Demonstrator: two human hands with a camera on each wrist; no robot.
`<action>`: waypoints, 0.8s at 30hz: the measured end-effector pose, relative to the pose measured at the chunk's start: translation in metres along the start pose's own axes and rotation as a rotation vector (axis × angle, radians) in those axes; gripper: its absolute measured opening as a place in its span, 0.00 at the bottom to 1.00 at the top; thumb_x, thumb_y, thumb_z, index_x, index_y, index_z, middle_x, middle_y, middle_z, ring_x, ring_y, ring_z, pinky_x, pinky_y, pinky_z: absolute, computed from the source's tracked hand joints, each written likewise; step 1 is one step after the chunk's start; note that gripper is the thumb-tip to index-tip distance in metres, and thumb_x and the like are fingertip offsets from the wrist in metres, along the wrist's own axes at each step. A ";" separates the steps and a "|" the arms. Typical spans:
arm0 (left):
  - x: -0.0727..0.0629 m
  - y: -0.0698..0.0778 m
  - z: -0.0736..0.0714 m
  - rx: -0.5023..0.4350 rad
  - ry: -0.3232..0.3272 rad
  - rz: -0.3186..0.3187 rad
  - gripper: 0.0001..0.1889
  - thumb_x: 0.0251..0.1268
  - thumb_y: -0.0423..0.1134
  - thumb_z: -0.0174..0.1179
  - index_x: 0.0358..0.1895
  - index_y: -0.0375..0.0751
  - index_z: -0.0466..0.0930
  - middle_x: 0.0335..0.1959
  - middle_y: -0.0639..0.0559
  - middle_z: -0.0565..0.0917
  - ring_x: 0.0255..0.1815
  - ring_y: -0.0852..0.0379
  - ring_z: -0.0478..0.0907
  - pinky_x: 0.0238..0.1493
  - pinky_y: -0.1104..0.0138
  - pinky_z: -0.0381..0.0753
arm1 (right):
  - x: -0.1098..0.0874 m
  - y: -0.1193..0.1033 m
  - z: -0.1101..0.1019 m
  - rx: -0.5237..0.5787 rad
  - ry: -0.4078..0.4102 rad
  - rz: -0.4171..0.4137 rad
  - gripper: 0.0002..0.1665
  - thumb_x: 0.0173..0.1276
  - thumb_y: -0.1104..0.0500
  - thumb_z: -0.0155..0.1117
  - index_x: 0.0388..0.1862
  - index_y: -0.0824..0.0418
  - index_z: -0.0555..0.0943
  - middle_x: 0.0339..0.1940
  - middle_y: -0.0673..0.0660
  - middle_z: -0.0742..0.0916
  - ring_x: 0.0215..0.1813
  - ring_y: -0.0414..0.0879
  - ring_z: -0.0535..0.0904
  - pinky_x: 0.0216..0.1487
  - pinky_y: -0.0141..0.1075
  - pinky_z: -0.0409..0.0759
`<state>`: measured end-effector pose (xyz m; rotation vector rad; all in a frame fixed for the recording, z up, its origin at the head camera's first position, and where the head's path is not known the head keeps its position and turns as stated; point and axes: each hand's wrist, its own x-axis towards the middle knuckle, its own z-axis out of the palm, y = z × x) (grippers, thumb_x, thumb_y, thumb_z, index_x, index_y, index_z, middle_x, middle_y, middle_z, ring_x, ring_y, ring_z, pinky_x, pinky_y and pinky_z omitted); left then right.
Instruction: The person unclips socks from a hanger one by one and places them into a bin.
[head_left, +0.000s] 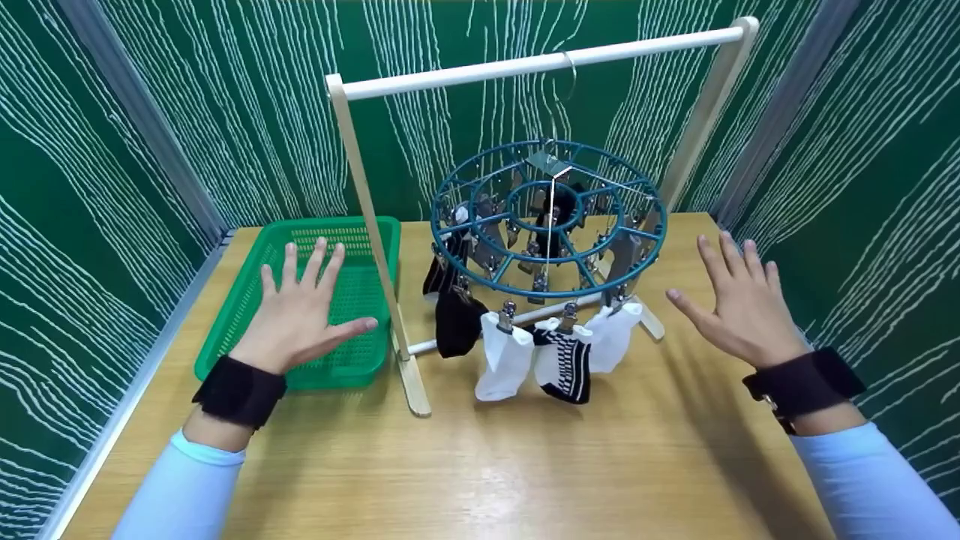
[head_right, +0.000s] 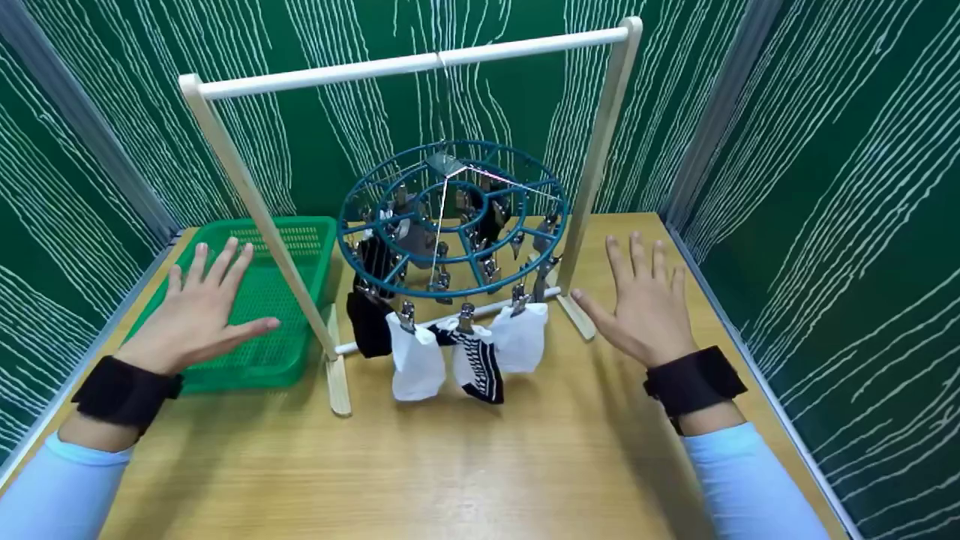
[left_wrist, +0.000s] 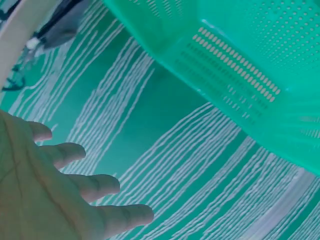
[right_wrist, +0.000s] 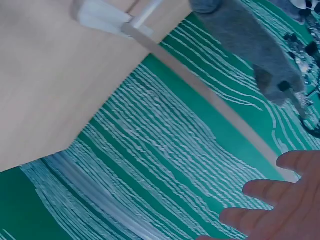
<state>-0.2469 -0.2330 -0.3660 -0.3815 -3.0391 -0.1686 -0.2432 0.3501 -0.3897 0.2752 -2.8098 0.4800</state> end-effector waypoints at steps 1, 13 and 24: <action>-0.002 0.002 -0.003 0.002 0.010 0.004 0.62 0.69 0.81 0.53 0.91 0.44 0.38 0.92 0.34 0.41 0.89 0.20 0.34 0.79 0.19 0.36 | 0.000 -0.003 -0.002 0.005 0.013 -0.009 0.56 0.82 0.30 0.54 0.92 0.58 0.47 0.91 0.74 0.50 0.89 0.79 0.39 0.83 0.79 0.33; -0.023 0.030 -0.024 0.000 0.369 0.206 0.57 0.70 0.70 0.65 0.87 0.33 0.54 0.87 0.29 0.59 0.88 0.28 0.55 0.85 0.35 0.60 | -0.012 -0.042 -0.022 0.072 0.263 -0.209 0.55 0.74 0.39 0.71 0.90 0.59 0.59 0.90 0.68 0.62 0.90 0.71 0.54 0.90 0.65 0.47; -0.014 0.069 -0.029 0.042 0.791 0.597 0.36 0.79 0.60 0.63 0.66 0.25 0.77 0.60 0.29 0.84 0.62 0.33 0.84 0.66 0.44 0.87 | -0.012 -0.071 -0.024 0.086 0.477 -0.496 0.53 0.78 0.24 0.57 0.79 0.65 0.75 0.79 0.69 0.78 0.81 0.67 0.72 0.90 0.49 0.60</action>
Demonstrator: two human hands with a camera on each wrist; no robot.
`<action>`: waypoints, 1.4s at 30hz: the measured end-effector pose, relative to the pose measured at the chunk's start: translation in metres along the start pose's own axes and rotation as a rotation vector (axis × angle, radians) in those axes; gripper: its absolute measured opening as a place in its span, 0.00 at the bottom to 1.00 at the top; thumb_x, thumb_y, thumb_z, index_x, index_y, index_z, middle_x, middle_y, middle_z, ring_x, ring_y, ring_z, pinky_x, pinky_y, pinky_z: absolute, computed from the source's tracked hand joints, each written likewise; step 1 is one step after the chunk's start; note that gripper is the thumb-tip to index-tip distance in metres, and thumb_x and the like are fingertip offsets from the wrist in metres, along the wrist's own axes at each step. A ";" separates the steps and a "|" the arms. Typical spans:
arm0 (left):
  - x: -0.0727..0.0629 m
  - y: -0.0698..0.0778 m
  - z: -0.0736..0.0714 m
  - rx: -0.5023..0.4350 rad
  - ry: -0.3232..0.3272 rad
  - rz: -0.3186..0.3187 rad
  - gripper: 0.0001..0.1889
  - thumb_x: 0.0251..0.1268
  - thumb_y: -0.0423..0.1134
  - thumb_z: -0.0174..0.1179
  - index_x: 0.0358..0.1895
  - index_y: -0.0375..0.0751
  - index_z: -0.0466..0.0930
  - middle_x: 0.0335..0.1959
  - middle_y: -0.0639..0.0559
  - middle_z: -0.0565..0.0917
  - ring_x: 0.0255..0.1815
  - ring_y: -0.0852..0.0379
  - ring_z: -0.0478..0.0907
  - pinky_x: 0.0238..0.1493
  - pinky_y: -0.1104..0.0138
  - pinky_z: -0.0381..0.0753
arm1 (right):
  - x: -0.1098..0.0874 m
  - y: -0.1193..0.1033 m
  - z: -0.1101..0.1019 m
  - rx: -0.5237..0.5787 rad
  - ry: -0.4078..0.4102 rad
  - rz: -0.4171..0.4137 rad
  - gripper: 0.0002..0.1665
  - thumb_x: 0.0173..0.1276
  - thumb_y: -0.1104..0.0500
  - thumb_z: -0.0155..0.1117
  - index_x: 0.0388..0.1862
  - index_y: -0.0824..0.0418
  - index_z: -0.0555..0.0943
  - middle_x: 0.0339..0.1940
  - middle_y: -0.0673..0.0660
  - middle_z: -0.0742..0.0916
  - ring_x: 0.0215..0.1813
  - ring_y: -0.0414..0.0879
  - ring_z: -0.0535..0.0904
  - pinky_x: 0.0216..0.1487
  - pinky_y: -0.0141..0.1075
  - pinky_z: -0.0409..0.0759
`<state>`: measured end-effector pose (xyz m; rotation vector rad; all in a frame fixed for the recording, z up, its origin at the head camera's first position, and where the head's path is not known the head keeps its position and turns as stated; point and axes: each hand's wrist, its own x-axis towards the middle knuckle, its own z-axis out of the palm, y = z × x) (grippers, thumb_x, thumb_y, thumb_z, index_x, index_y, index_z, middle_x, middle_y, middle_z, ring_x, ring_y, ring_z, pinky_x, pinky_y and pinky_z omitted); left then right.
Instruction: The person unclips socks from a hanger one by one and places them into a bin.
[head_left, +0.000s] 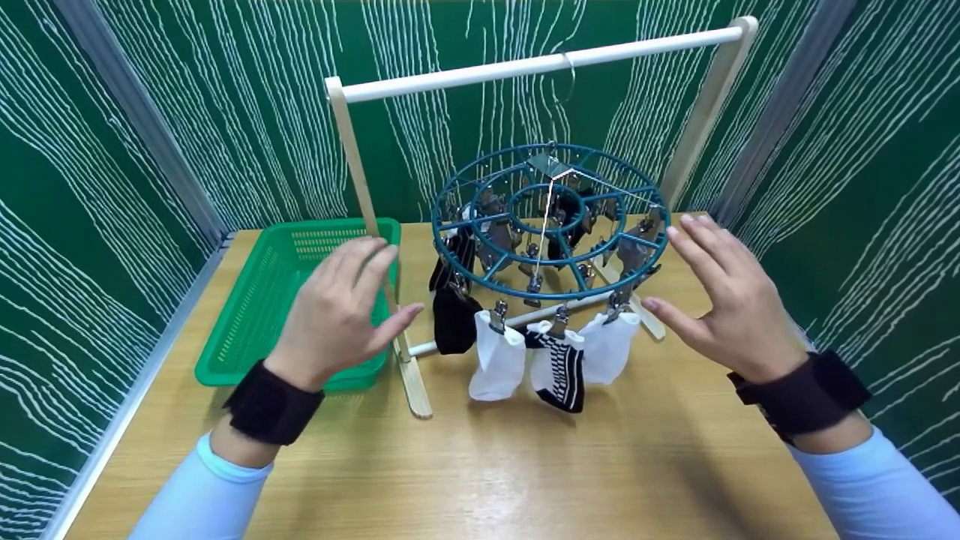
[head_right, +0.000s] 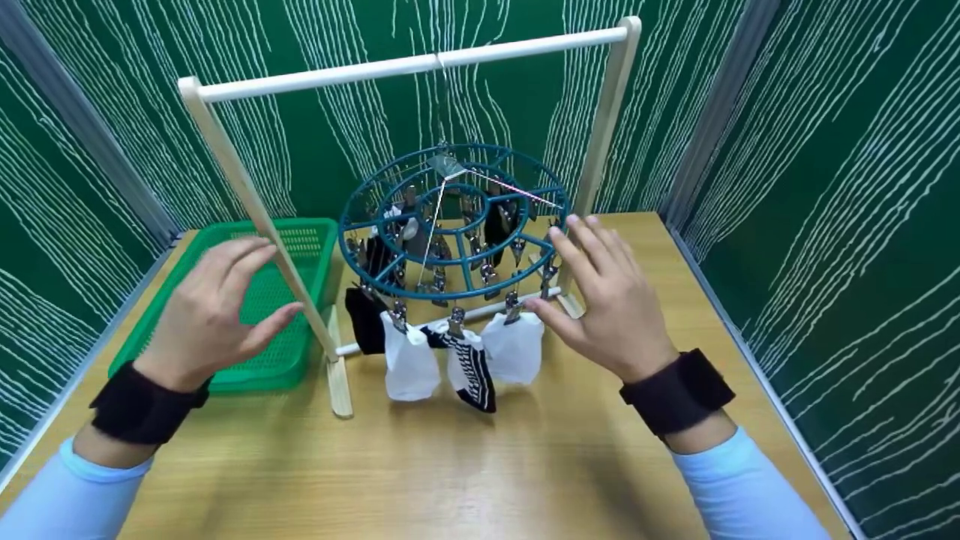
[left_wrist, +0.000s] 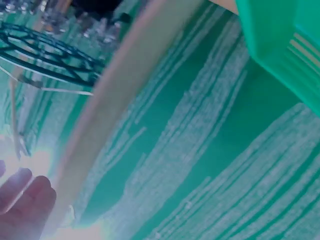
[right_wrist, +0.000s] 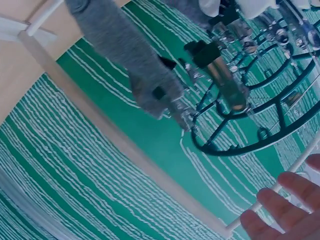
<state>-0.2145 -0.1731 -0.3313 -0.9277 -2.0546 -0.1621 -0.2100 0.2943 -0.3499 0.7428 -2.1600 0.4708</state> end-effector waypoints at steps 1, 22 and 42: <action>0.003 0.002 0.002 -0.006 0.005 0.018 0.35 0.78 0.59 0.65 0.65 0.25 0.78 0.59 0.30 0.85 0.61 0.34 0.84 0.66 0.45 0.87 | 0.001 -0.001 0.001 0.007 0.010 -0.013 0.52 0.78 0.25 0.58 0.78 0.66 0.76 0.78 0.69 0.79 0.80 0.67 0.73 0.90 0.46 0.59; 0.045 0.045 0.045 -0.084 -0.004 0.225 0.19 0.74 0.47 0.73 0.56 0.35 0.90 0.53 0.39 0.93 0.59 0.44 0.91 0.64 0.56 0.89 | 0.017 -0.020 0.021 0.011 -0.058 -0.143 0.37 0.85 0.35 0.55 0.62 0.68 0.87 0.61 0.69 0.90 0.68 0.67 0.84 0.88 0.32 0.58; 0.048 0.049 0.050 -0.119 0.218 0.125 0.05 0.71 0.33 0.73 0.45 0.34 0.91 0.42 0.43 0.92 0.46 0.46 0.89 0.56 0.58 0.91 | 0.030 -0.027 0.024 -0.021 0.015 -0.168 0.34 0.84 0.39 0.58 0.48 0.71 0.90 0.46 0.68 0.94 0.55 0.67 0.91 0.57 0.64 0.88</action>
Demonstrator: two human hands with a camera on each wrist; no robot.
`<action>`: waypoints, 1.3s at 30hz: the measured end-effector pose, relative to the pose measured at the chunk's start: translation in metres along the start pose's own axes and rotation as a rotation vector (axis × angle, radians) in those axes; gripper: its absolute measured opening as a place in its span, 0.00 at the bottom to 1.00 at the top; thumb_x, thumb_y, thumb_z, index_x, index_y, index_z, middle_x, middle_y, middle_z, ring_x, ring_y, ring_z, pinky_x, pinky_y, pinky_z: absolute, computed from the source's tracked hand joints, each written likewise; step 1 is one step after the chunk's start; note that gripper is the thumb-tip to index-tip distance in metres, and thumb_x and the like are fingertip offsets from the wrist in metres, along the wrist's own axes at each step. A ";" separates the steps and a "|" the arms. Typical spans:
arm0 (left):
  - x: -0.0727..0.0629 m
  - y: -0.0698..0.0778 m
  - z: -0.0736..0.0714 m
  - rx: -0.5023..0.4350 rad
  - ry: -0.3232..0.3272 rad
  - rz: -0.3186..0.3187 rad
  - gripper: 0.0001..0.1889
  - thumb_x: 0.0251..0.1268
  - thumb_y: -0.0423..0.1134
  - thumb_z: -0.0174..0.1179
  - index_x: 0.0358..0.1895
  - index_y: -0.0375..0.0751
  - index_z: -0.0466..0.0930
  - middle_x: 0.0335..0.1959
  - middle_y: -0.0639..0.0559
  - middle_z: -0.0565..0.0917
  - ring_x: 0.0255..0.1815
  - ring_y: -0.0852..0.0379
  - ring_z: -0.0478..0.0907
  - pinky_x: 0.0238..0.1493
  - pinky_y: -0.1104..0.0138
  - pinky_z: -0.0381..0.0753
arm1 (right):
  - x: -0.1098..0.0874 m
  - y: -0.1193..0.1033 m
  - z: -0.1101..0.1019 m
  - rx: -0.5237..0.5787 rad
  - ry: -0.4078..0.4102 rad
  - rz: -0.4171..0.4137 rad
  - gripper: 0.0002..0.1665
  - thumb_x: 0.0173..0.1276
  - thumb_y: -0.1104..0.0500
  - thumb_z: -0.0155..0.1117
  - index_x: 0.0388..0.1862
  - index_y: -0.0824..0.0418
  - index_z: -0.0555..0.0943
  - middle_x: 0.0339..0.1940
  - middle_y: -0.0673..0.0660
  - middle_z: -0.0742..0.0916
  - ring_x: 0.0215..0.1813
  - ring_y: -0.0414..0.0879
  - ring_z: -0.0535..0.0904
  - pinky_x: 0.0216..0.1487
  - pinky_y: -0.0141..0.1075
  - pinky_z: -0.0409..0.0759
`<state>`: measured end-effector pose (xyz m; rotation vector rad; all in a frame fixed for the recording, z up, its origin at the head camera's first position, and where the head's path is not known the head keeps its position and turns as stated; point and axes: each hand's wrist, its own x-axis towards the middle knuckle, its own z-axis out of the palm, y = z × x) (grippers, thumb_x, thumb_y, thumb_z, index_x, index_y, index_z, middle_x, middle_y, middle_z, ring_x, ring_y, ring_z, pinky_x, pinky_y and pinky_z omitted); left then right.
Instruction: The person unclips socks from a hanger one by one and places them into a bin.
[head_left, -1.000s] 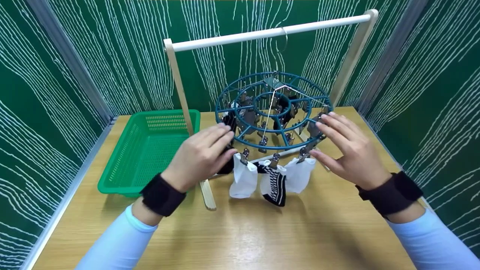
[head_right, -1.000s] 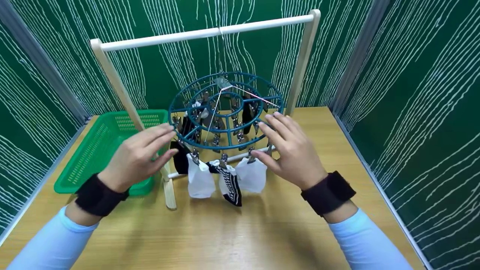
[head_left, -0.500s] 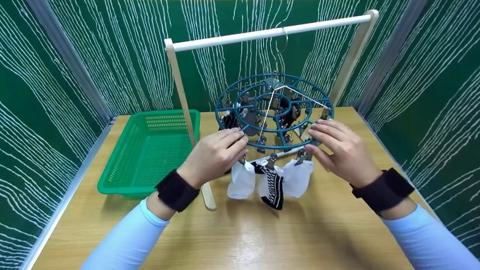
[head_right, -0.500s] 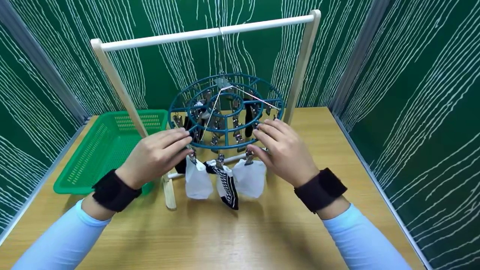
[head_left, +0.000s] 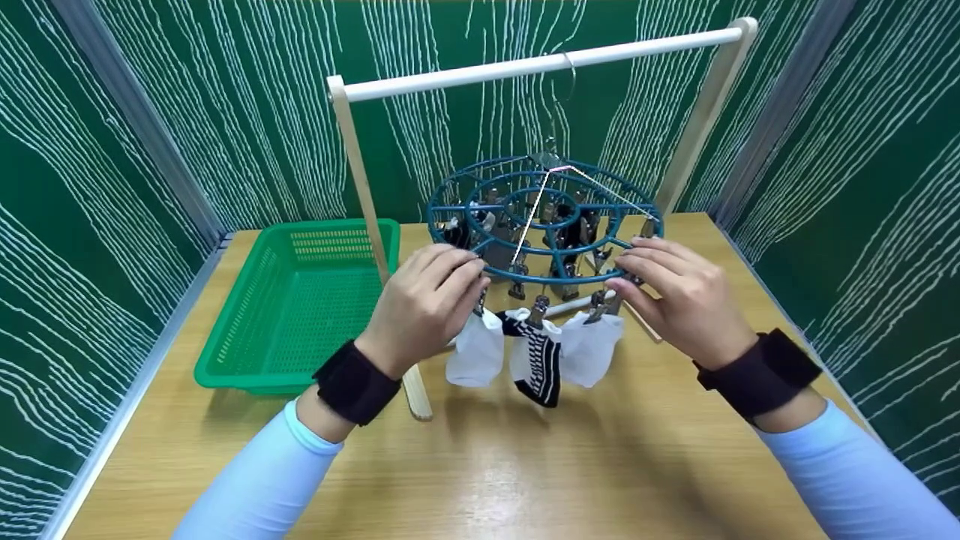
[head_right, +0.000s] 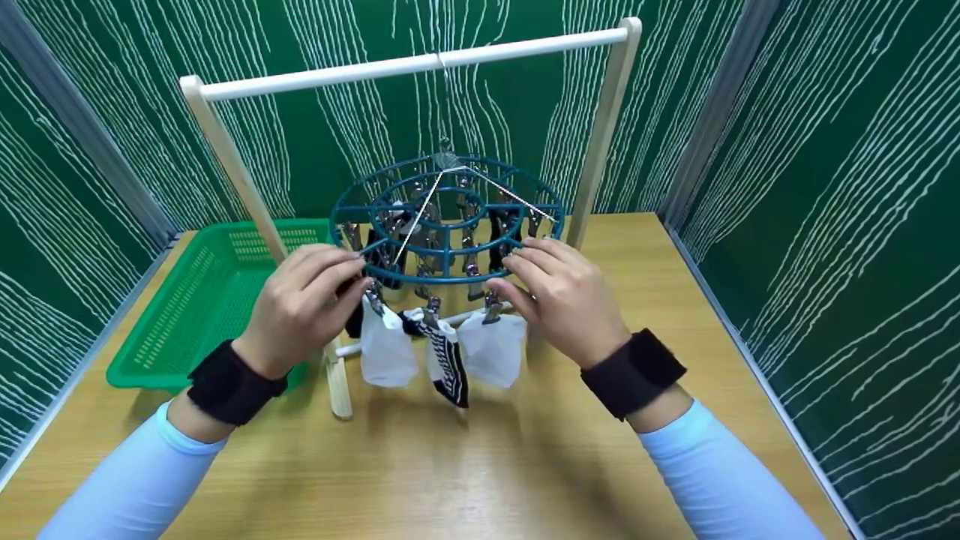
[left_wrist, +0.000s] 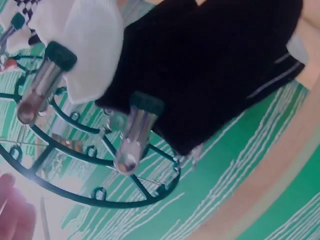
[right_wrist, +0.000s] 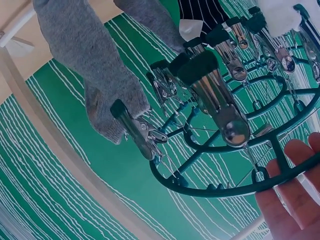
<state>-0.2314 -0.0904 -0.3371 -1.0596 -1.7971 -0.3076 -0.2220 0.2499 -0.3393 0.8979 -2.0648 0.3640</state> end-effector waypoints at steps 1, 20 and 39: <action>0.000 0.002 0.001 -0.001 0.025 0.000 0.05 0.70 0.33 0.73 0.43 0.34 0.90 0.40 0.44 0.91 0.44 0.47 0.88 0.54 0.59 0.91 | 0.001 0.000 0.001 0.003 0.011 -0.002 0.35 0.84 0.39 0.57 0.47 0.71 0.91 0.45 0.68 0.94 0.54 0.67 0.91 0.57 0.64 0.88; 0.005 0.046 0.023 -0.444 -0.411 -0.329 0.20 0.85 0.38 0.59 0.66 0.23 0.79 0.58 0.32 0.89 0.54 0.42 0.90 0.59 0.54 0.91 | 0.005 -0.001 0.001 -0.020 0.002 0.001 0.36 0.85 0.39 0.56 0.46 0.71 0.91 0.44 0.69 0.94 0.52 0.68 0.91 0.57 0.63 0.89; 0.003 0.036 0.039 -0.741 -0.459 -0.511 0.14 0.83 0.35 0.60 0.60 0.28 0.84 0.44 0.42 0.90 0.34 0.58 0.78 0.36 0.71 0.77 | 0.002 -0.007 0.006 0.023 0.084 0.013 0.34 0.84 0.38 0.58 0.47 0.69 0.92 0.43 0.66 0.95 0.52 0.66 0.91 0.55 0.66 0.88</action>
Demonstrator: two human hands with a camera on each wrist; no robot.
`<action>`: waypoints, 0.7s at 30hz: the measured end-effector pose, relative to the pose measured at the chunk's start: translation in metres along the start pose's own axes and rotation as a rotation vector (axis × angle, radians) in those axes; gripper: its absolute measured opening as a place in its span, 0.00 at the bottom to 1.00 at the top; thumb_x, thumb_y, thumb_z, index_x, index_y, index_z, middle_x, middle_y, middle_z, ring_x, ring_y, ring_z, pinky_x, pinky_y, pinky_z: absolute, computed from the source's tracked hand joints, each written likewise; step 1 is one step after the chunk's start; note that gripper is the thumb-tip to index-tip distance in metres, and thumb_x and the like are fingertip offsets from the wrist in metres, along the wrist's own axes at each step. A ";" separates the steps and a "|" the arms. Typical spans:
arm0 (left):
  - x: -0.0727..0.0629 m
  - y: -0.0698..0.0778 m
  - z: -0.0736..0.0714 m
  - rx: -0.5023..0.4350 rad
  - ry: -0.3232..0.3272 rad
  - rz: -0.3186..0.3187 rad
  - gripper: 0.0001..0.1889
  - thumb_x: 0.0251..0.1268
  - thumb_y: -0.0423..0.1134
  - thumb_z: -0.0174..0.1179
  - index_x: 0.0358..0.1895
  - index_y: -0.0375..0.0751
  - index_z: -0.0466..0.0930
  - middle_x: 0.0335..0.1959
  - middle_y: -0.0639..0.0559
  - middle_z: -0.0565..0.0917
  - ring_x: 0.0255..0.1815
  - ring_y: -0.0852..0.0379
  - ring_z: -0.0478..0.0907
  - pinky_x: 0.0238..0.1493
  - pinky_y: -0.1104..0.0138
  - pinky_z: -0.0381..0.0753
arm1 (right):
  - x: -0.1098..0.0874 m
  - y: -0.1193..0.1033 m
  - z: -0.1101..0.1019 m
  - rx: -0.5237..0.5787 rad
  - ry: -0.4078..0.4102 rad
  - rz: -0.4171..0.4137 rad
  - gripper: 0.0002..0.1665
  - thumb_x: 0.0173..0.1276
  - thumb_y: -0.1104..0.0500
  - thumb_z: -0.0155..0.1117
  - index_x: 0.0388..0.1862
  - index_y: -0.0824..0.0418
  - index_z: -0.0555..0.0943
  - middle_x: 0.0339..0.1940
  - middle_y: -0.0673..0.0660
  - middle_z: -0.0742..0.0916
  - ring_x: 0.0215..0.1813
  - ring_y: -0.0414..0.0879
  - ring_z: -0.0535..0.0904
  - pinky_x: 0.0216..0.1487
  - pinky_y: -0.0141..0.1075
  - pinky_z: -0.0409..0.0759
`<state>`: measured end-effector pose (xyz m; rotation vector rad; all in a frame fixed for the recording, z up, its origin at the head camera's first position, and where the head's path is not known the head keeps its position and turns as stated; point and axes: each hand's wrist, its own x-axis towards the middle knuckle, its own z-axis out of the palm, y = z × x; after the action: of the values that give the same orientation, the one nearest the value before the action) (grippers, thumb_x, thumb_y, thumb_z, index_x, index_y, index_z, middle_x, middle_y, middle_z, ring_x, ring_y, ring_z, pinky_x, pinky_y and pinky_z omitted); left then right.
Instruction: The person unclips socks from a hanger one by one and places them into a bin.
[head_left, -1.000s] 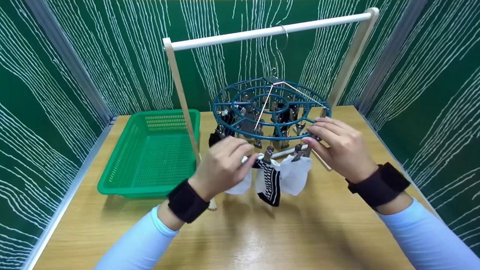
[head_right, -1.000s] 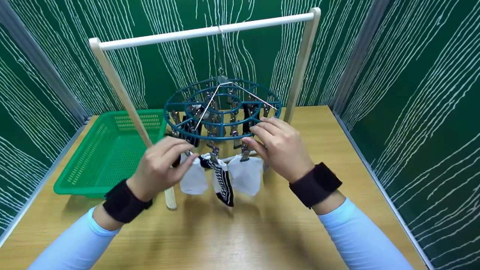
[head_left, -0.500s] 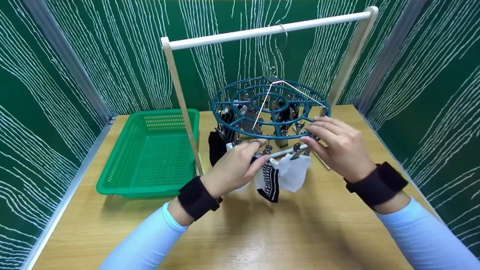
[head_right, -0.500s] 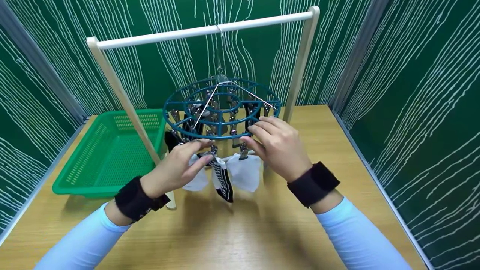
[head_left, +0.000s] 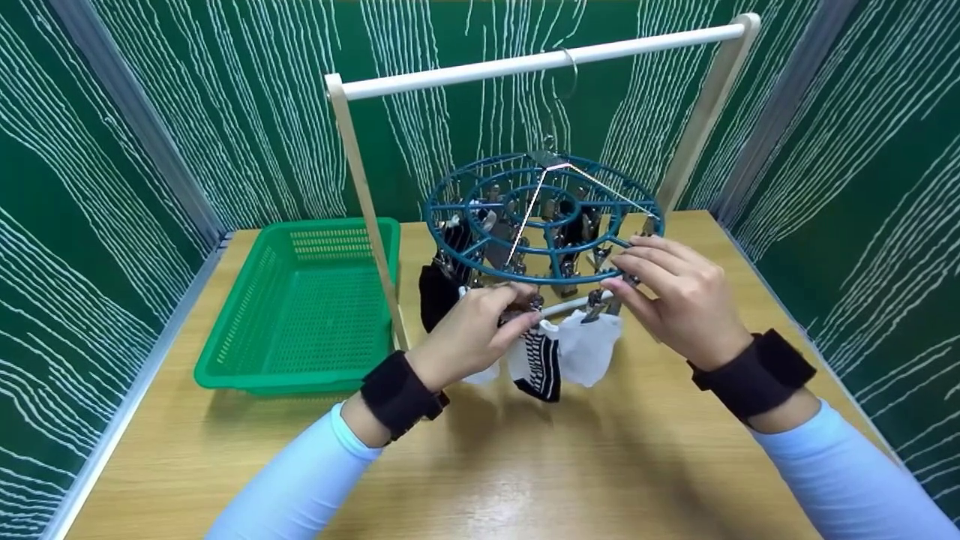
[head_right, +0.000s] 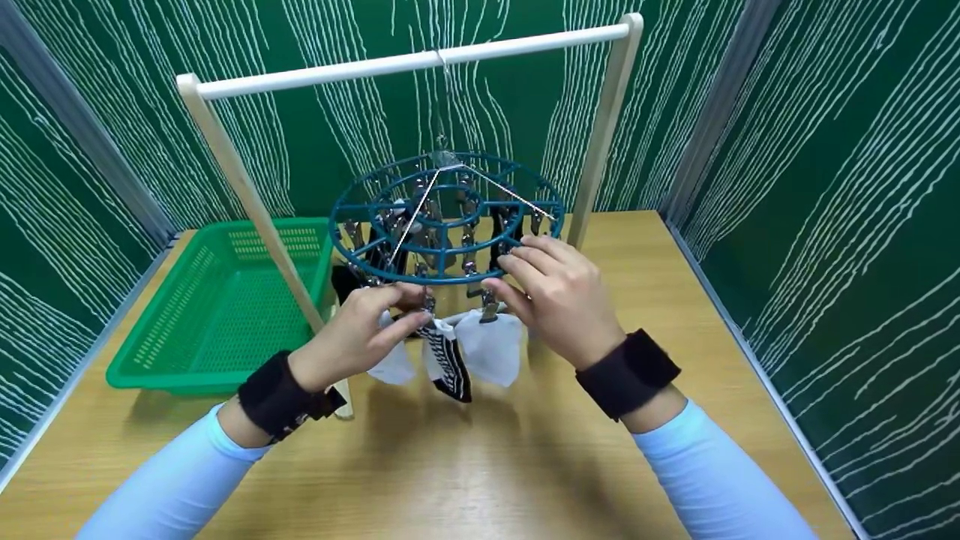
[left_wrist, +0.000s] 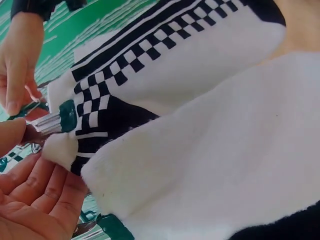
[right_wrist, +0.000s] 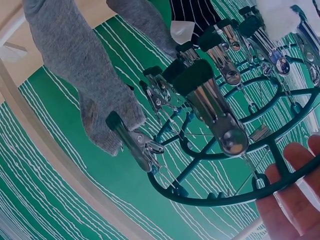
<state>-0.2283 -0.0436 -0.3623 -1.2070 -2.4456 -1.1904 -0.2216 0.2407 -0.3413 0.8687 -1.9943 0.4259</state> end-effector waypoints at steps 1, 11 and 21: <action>0.000 -0.001 0.001 -0.005 0.005 -0.002 0.14 0.83 0.35 0.61 0.60 0.28 0.84 0.44 0.42 0.91 0.35 0.57 0.80 0.36 0.71 0.79 | -0.001 0.000 0.000 -0.001 0.001 0.002 0.35 0.84 0.38 0.58 0.47 0.68 0.92 0.44 0.66 0.95 0.53 0.66 0.91 0.56 0.66 0.88; 0.000 -0.002 0.003 0.003 0.042 -0.003 0.11 0.79 0.35 0.65 0.53 0.29 0.88 0.46 0.41 0.94 0.45 0.50 0.92 0.49 0.59 0.93 | -0.005 -0.012 -0.005 0.040 0.049 0.025 0.31 0.82 0.39 0.64 0.52 0.68 0.92 0.49 0.67 0.94 0.57 0.66 0.88 0.83 0.28 0.66; -0.001 -0.003 0.004 -0.002 0.058 0.009 0.10 0.78 0.36 0.67 0.51 0.31 0.89 0.44 0.42 0.94 0.45 0.50 0.93 0.46 0.62 0.92 | -0.010 -0.046 0.002 0.128 0.294 -0.026 0.24 0.81 0.48 0.69 0.40 0.71 0.91 0.39 0.69 0.92 0.39 0.64 0.86 0.61 0.28 0.82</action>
<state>-0.2286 -0.0425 -0.3672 -1.1657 -2.3955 -1.2089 -0.1865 0.2120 -0.3519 0.8561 -1.6986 0.6346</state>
